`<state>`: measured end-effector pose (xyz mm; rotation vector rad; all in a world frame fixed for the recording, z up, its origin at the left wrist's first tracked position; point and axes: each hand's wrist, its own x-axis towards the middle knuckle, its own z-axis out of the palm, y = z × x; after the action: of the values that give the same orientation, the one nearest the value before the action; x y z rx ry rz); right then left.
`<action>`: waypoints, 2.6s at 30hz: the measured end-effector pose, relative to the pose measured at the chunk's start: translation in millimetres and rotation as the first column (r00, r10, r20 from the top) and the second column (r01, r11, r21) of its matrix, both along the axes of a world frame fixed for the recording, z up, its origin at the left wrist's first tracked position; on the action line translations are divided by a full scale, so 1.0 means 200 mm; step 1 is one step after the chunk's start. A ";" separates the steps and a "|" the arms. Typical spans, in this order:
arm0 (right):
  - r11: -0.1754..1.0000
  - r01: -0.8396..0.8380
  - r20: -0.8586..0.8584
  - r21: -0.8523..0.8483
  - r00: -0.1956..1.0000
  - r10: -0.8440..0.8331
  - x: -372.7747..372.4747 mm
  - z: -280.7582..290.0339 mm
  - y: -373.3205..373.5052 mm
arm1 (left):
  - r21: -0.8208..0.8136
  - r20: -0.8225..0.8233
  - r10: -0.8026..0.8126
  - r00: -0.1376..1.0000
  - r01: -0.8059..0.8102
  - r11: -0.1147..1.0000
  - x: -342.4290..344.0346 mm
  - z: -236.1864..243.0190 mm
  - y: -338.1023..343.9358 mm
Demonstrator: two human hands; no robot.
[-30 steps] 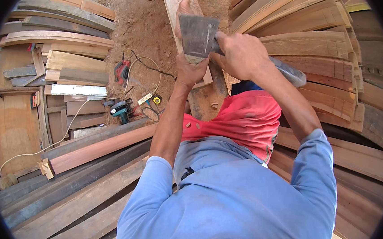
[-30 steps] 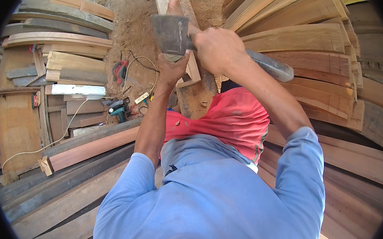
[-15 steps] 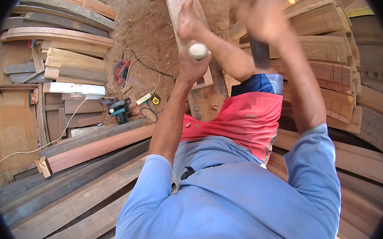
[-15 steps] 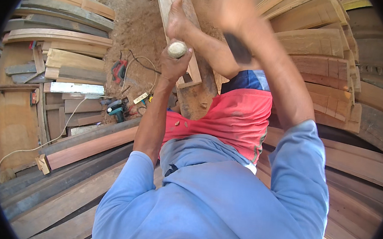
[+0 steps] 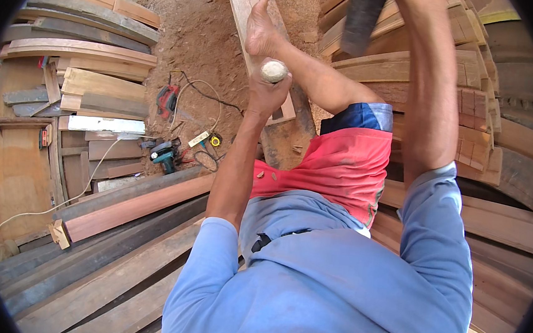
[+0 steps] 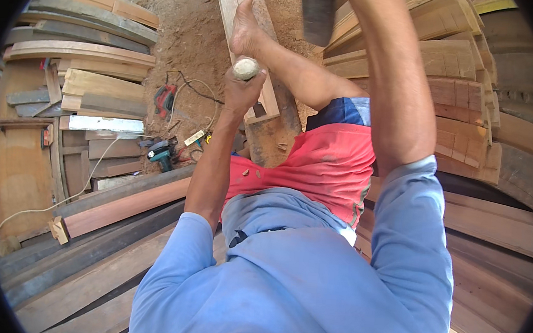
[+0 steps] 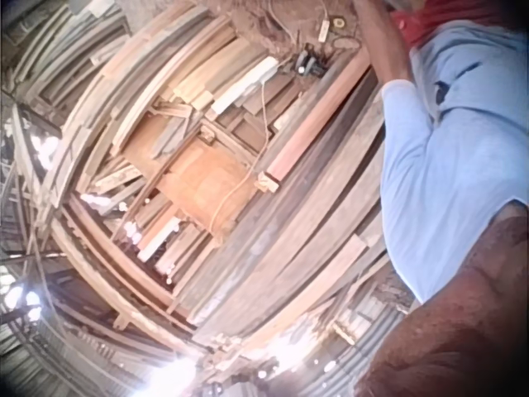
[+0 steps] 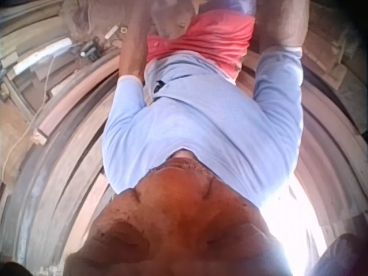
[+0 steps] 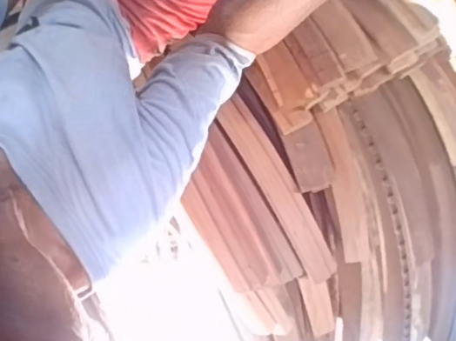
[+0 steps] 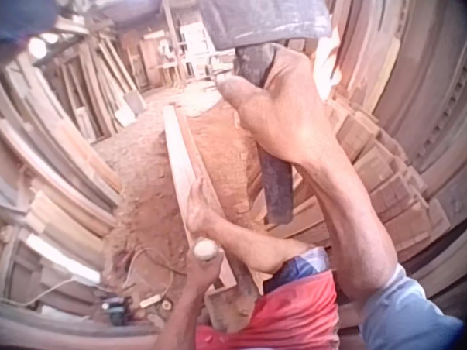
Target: The person selects a long wooden plank and uses a chisel and mallet to carve a groove along its length. They then use a power planer to smooth the surface of the plank.
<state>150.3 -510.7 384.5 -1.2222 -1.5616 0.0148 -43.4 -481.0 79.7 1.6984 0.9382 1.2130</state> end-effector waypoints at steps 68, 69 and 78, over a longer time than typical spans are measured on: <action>0.826 -0.185 -0.068 -0.532 0.982 0.176 -0.09 -0.55 -0.33 | 0.037 0.084 0.111 0.990 -0.114 0.993 -0.11 0.11 -0.08; 0.843 -0.198 -0.080 -0.500 0.980 0.182 -0.08 -0.56 -0.34 | 0.034 0.088 0.110 0.990 -0.113 0.993 -0.10 0.09 -0.09; 0.892 -0.259 -0.172 -0.371 0.963 0.208 -0.10 -0.49 -0.40 | 0.133 -0.063 0.103 0.993 -0.094 0.987 -0.12 0.08 -0.14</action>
<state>129.3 -591.1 285.8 -1.2982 -1.6308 0.5781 -67.3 -508.9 96.0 1.8255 1.0150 1.3121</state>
